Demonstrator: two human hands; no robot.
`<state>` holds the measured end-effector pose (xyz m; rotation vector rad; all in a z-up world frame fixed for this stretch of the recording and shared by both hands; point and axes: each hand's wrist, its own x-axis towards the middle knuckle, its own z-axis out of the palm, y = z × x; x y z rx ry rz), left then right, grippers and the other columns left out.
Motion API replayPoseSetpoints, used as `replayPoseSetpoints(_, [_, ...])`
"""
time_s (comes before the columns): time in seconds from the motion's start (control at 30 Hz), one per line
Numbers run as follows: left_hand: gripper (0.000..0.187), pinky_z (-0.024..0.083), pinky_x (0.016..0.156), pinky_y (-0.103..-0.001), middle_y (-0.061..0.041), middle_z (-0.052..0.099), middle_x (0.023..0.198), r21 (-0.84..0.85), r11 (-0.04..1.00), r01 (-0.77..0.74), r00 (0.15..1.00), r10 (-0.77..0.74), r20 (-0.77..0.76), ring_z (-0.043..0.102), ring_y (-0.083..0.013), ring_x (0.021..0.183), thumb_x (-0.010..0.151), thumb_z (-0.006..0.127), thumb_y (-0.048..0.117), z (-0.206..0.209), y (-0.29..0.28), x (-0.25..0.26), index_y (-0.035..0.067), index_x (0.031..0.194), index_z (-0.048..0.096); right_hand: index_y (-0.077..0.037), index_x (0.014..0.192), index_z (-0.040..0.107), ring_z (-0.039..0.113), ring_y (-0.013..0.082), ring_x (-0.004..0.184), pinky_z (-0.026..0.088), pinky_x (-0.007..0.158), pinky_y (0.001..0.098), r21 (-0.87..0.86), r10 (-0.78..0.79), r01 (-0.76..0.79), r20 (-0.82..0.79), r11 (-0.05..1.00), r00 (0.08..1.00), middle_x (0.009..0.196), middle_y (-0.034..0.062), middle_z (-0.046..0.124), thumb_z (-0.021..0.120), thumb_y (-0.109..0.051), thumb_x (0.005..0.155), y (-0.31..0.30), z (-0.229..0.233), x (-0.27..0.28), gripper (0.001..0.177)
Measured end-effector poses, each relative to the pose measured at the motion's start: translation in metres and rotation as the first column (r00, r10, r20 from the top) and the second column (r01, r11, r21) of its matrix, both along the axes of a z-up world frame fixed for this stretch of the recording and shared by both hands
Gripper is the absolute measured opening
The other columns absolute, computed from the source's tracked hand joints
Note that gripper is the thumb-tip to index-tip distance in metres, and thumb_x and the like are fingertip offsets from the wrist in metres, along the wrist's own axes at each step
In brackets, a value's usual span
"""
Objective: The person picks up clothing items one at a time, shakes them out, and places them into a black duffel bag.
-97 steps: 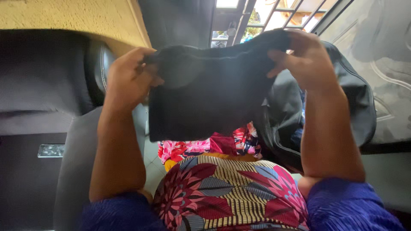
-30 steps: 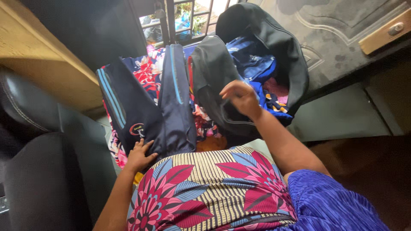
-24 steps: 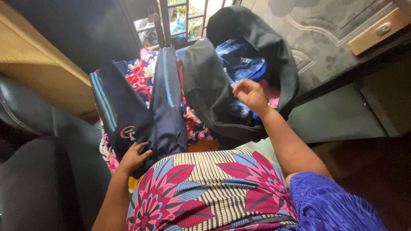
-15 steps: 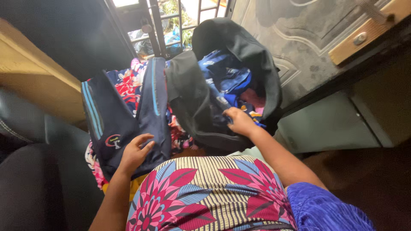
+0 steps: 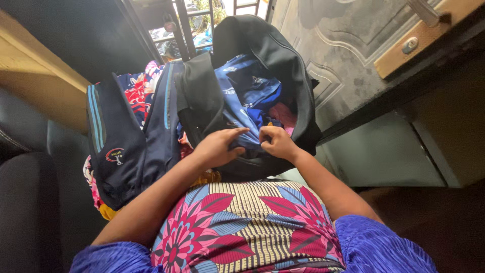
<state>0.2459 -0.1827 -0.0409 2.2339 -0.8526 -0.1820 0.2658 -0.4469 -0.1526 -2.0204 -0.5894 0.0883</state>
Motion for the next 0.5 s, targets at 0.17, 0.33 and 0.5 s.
replayPoseSetpoints(0.17, [0.078,0.046,0.096,-0.044,-0.020,0.058,0.137,0.120,0.969,-0.214,0.969,0.226,-0.099,0.056,-0.0390,0.122,0.068,0.086,0.032,-0.028,-0.021,-0.013,0.014,0.138,0.057,-0.004,0.088,0.058,0.055,0.0108,0.078,0.046,0.072,0.0280,0.243,0.226,-0.173,-0.214,0.955,0.950,0.082,0.0035,0.056,0.062,0.004,0.076,-0.010,0.004,-0.002,0.015])
replayPoseSetpoints(0.33, [0.031,0.053,0.097,-0.041,-0.014,0.071,0.119,-0.088,0.940,-0.330,0.941,0.319,-0.116,0.068,-0.0307,0.113,0.096,0.064,0.022,-0.063,-0.014,-0.008,0.013,0.125,0.065,-0.012,0.095,0.055,0.060,0.0134,0.087,0.048,0.078,0.0294,0.797,0.574,-0.115,-0.319,0.593,0.754,0.095,0.0050,0.063,0.061,0.009,0.079,-0.016,0.037,-0.008,0.027])
replayPoseSetpoints(0.5, [0.018,0.054,0.095,-0.039,-0.012,0.075,0.111,-0.002,0.978,-0.209,0.953,0.203,-0.226,0.071,-0.0292,0.110,0.103,0.059,0.022,-0.073,-0.012,-0.011,0.012,0.117,0.066,-0.011,0.110,0.056,0.063,0.0179,0.079,0.050,0.076,0.0332,0.912,0.636,-0.088,-0.208,0.401,0.743,0.086,0.0054,0.062,0.076,0.002,0.087,-0.041,0.069,-0.002,0.033])
